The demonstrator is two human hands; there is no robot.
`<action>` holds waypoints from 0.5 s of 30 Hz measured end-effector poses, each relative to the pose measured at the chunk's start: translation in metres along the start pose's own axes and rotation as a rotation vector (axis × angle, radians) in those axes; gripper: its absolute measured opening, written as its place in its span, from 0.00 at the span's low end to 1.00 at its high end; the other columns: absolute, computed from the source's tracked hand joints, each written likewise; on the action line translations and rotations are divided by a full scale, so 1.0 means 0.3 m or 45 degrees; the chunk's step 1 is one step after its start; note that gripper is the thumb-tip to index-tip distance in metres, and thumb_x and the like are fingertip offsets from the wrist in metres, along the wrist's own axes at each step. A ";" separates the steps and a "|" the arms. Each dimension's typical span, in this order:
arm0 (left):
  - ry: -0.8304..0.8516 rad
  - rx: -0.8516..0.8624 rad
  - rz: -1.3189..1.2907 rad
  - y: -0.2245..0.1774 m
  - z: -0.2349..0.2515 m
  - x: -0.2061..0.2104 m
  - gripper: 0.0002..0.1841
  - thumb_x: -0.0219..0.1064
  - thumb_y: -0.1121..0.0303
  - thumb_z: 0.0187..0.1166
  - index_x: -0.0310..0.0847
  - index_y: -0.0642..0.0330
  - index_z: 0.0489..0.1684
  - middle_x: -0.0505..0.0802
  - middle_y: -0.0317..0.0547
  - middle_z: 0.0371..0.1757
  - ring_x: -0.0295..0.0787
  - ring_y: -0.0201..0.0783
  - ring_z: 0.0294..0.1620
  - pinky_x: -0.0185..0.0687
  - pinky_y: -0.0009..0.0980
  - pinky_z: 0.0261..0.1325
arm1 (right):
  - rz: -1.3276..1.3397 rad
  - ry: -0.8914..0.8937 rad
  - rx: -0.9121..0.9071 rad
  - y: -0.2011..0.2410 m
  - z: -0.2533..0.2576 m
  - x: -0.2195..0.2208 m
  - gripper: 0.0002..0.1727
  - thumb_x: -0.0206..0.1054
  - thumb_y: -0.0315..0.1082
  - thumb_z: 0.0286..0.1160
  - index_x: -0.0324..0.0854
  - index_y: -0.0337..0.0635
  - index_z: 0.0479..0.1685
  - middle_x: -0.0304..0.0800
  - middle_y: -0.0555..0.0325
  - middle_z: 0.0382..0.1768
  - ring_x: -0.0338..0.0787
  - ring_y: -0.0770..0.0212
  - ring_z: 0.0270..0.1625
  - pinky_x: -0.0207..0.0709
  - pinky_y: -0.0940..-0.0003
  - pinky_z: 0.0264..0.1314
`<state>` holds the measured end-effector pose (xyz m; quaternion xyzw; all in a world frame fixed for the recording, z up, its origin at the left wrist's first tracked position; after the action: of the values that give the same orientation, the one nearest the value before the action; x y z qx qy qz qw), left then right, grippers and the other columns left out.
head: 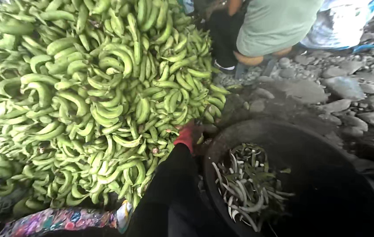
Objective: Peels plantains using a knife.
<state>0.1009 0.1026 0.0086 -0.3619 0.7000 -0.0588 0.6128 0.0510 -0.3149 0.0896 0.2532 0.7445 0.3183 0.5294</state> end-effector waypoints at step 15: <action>-0.320 0.043 0.561 0.215 0.514 0.031 0.33 0.70 0.56 0.77 0.67 0.44 0.85 0.83 0.55 0.76 0.88 0.62 0.64 0.85 0.63 0.61 | 0.097 0.391 0.369 -0.477 0.091 0.520 0.33 0.61 0.50 0.87 0.66 0.43 0.86 0.80 0.40 0.74 0.84 0.45 0.72 0.75 0.42 0.76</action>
<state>0.2118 0.2001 -0.0701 -0.1947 0.6794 0.1101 0.6989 0.0226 -0.2937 -0.1210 0.3031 0.8443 0.2627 0.3554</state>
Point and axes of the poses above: each hand's wrist, its own z-axis towards the middle knuckle, its own x-axis out of the palm, y = z × x, the point moved 6 cm from there along z, towards the middle knuckle
